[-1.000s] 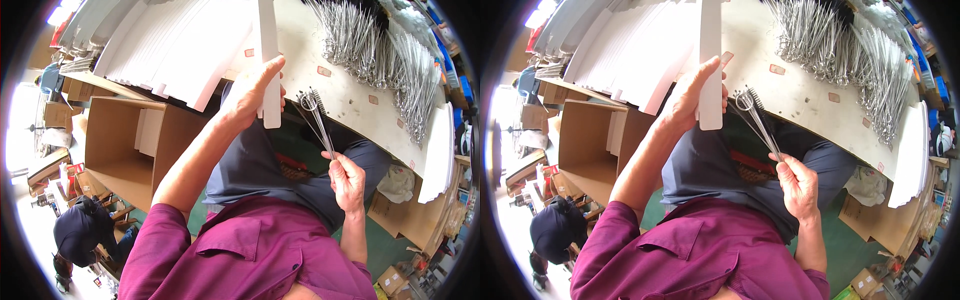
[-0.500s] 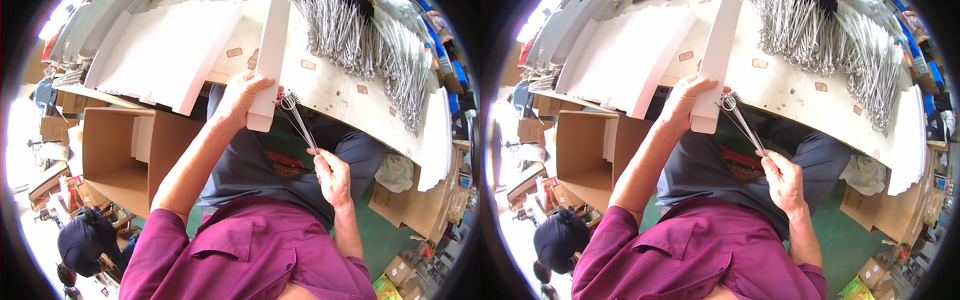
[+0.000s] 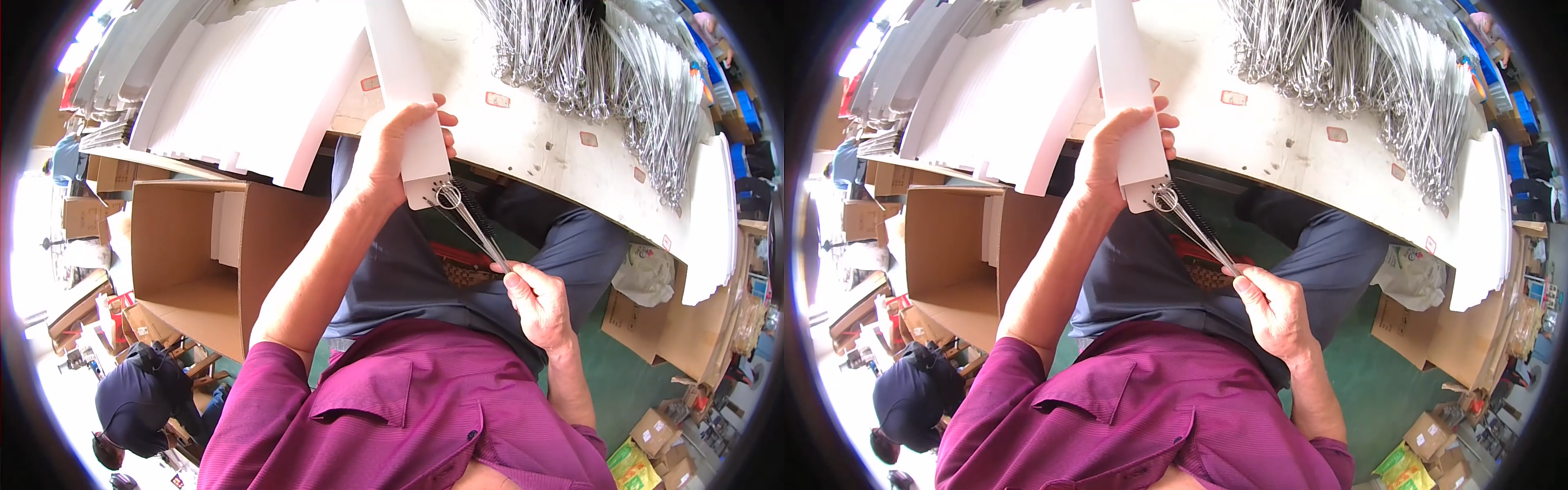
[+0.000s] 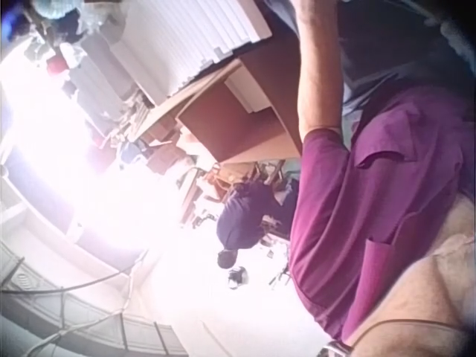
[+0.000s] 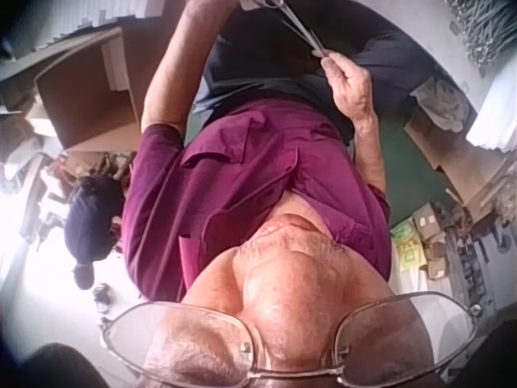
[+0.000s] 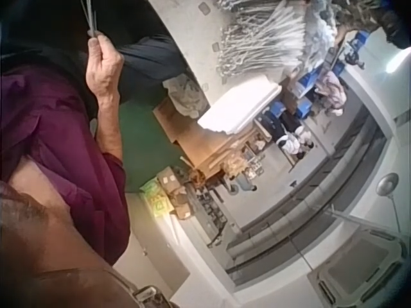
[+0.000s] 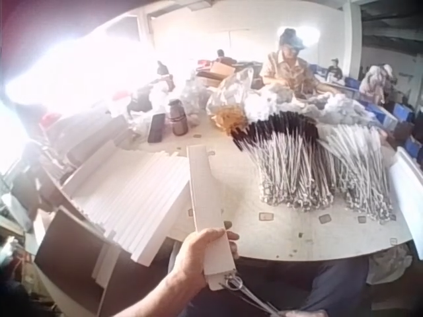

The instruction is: Packaging wire brush components into white cardboard sleeves.

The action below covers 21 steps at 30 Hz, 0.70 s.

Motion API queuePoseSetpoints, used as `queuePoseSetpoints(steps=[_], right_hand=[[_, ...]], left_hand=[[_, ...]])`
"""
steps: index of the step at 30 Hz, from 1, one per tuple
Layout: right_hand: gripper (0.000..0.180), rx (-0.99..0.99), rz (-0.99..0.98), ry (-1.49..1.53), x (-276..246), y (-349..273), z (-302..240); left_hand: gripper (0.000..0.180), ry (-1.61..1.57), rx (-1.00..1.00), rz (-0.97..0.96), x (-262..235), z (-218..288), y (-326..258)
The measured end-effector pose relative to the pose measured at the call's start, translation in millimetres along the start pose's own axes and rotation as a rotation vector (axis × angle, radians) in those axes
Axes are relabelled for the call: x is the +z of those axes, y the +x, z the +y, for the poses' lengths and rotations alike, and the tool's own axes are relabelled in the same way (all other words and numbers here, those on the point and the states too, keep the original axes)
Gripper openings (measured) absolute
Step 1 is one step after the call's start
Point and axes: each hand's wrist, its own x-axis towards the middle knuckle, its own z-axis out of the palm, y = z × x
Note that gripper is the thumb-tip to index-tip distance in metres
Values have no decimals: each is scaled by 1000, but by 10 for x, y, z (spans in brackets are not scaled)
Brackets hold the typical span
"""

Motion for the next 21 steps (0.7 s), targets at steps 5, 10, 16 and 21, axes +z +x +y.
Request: queuePoseSetpoints(steps=[5,10,16,21], right_hand=[[21,1,-48,14,-3,15,23],[33,58,-146,128,-30,59,29],[26,141,-133,214,-95,140,4],[23,81,-80,91,14,201,-53]], left_hand=[[50,-53,63,49,-11,-11,-20],[47,-20,84,-27,-2,-19,-65],[45,-6,138,-54,-15,-79,-126],[40,-10,153,19,77,-164,-209]])
